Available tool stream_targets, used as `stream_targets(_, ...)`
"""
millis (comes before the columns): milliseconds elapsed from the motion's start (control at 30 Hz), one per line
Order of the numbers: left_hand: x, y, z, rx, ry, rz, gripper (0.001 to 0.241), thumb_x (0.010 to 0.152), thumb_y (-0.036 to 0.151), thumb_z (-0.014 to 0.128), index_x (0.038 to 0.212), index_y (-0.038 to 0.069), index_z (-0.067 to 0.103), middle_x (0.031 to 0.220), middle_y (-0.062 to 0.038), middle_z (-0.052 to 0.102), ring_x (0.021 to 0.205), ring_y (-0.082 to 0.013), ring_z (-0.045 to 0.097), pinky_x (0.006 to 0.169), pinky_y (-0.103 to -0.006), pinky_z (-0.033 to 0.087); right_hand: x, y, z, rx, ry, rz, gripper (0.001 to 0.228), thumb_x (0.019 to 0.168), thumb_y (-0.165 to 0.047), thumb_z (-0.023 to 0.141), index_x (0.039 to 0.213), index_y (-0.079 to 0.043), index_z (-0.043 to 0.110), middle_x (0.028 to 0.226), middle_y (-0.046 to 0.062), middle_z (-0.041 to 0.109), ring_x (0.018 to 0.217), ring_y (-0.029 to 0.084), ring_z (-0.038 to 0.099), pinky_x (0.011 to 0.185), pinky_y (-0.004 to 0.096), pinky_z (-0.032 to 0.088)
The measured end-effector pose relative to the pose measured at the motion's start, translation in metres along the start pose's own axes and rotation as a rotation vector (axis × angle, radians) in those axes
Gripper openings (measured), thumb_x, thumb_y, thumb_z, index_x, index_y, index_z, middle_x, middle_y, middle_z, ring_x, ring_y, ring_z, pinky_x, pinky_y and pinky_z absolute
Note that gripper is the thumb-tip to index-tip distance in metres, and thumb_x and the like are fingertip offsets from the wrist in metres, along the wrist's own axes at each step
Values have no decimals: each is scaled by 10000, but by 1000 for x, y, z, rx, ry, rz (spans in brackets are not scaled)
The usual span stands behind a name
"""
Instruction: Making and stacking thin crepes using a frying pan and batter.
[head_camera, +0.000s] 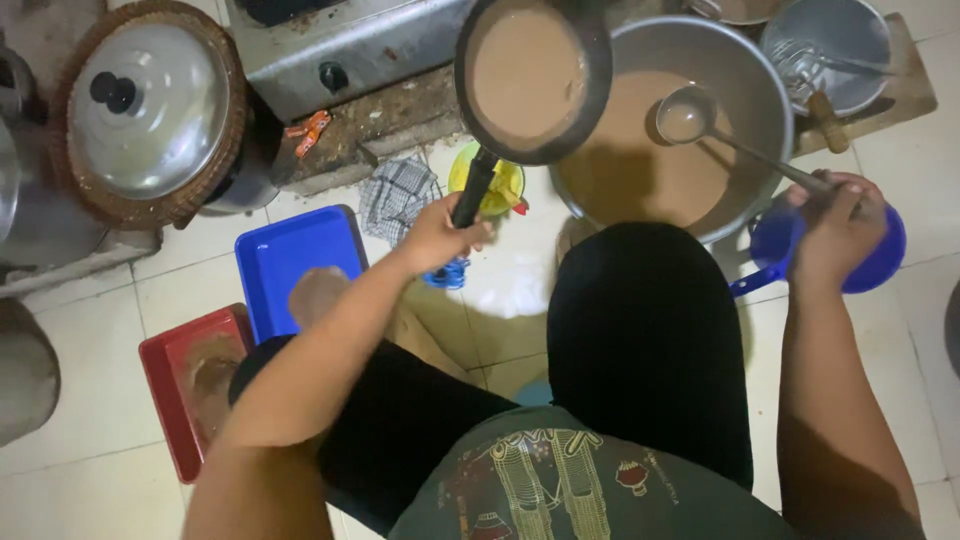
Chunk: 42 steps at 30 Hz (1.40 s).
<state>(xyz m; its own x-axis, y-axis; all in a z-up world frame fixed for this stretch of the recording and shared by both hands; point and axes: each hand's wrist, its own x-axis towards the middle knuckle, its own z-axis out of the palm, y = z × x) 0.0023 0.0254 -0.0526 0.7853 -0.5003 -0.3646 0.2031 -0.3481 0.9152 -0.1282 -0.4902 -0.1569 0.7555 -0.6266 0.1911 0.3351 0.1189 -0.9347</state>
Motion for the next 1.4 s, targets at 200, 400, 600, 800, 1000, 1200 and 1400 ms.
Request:
stream_targets(200,-24,53,-41,399,13,-281,219,755,183,795,916,41,756,761,-71,750,694,-141,684,658,-298,527,-5,33,-12,-337,31,-68,257,1208,-74,416,1160,74,621,1177,186,709,1015,254,735,910,367,651)
stream_targets(400,-32,29,-84,269,-142,-330,284,863,314,709,846,42,792,824,-39,774,761,-123,665,724,-271,510,-15,22,10,-233,-12,24,228,1211,-94,424,1165,45,599,1057,161,698,876,238,709,821,342,595)
stream_targets(600,-31,-44,-75,-441,-207,-477,284,949,330,698,758,135,622,703,38,567,591,-100,502,526,-275,404,-18,15,17,-180,27,47,247,1229,-114,449,1123,46,603,1031,150,675,832,237,685,789,347,589)
stream_targets(800,-5,-77,-4,-604,-289,-325,222,999,290,678,907,152,531,730,58,504,580,-69,447,521,-237,376,-14,40,-12,-155,37,-23,259,1234,-77,419,1120,87,585,1085,184,679,919,230,683,835,339,595)
stream_targets(1000,22,-37,60,-543,-266,-67,198,973,215,663,983,167,471,684,33,496,534,-62,416,506,-224,387,-21,10,4,-197,29,-10,225,1243,-120,412,1213,50,556,1073,198,675,908,247,688,891,362,594)
stream_targets(1200,40,-32,48,-407,-40,126,220,952,129,712,989,112,497,717,-49,640,541,-95,538,488,-257,434,-27,-4,17,-63,25,-12,202,1201,-103,426,1181,28,578,1165,187,663,955,235,692,922,369,597)
stream_targets(1400,20,-7,-8,-132,165,95,209,930,101,751,972,112,547,709,-12,657,561,-91,600,492,-269,492,-54,-15,35,-991,-349,-408,194,1134,19,532,1158,-44,714,1280,179,688,1306,346,640,1134,440,508)
